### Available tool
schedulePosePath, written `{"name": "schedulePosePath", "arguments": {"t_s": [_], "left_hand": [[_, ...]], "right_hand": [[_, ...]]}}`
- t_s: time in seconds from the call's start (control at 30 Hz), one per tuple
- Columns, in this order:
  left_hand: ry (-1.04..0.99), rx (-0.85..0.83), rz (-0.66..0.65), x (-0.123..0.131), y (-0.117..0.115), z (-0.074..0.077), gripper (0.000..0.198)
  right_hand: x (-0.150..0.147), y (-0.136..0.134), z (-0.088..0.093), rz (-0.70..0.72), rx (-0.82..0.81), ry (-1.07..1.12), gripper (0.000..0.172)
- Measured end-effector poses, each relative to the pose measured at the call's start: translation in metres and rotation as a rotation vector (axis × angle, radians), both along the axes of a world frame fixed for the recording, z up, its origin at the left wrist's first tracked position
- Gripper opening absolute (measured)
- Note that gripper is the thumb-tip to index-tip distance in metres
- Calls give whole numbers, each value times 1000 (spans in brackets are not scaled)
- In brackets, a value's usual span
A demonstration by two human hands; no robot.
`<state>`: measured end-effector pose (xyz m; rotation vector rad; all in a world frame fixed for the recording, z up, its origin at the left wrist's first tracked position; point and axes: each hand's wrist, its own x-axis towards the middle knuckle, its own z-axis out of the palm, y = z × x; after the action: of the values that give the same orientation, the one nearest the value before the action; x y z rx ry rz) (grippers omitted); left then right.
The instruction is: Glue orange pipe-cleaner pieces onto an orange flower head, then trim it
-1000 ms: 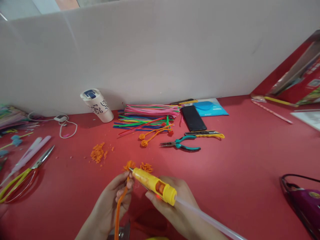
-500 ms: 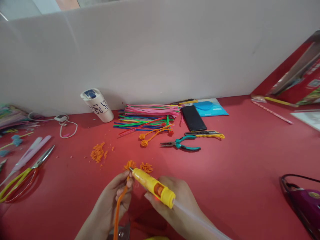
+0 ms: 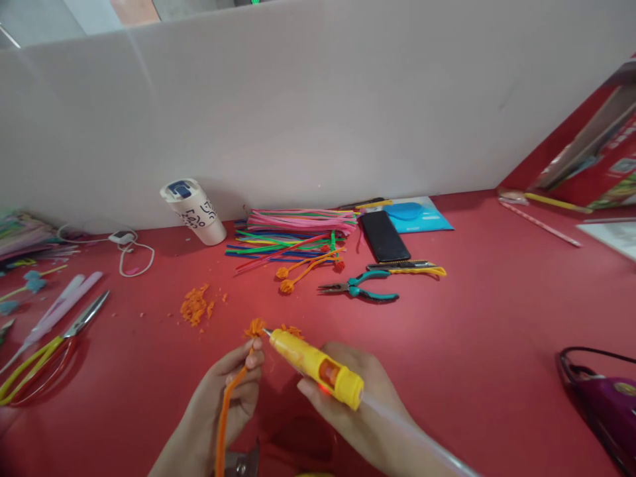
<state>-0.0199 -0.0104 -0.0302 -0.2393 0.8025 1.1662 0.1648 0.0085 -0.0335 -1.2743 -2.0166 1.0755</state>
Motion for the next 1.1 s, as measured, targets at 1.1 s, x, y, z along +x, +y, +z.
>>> {"name": "schedulePosePath", "arguments": {"t_s": [1.1], "left_hand": [[217, 188, -66, 2, -5, -12, 21]], "right_hand": [[-52, 13, -61, 77, 610, -433, 13]]}}
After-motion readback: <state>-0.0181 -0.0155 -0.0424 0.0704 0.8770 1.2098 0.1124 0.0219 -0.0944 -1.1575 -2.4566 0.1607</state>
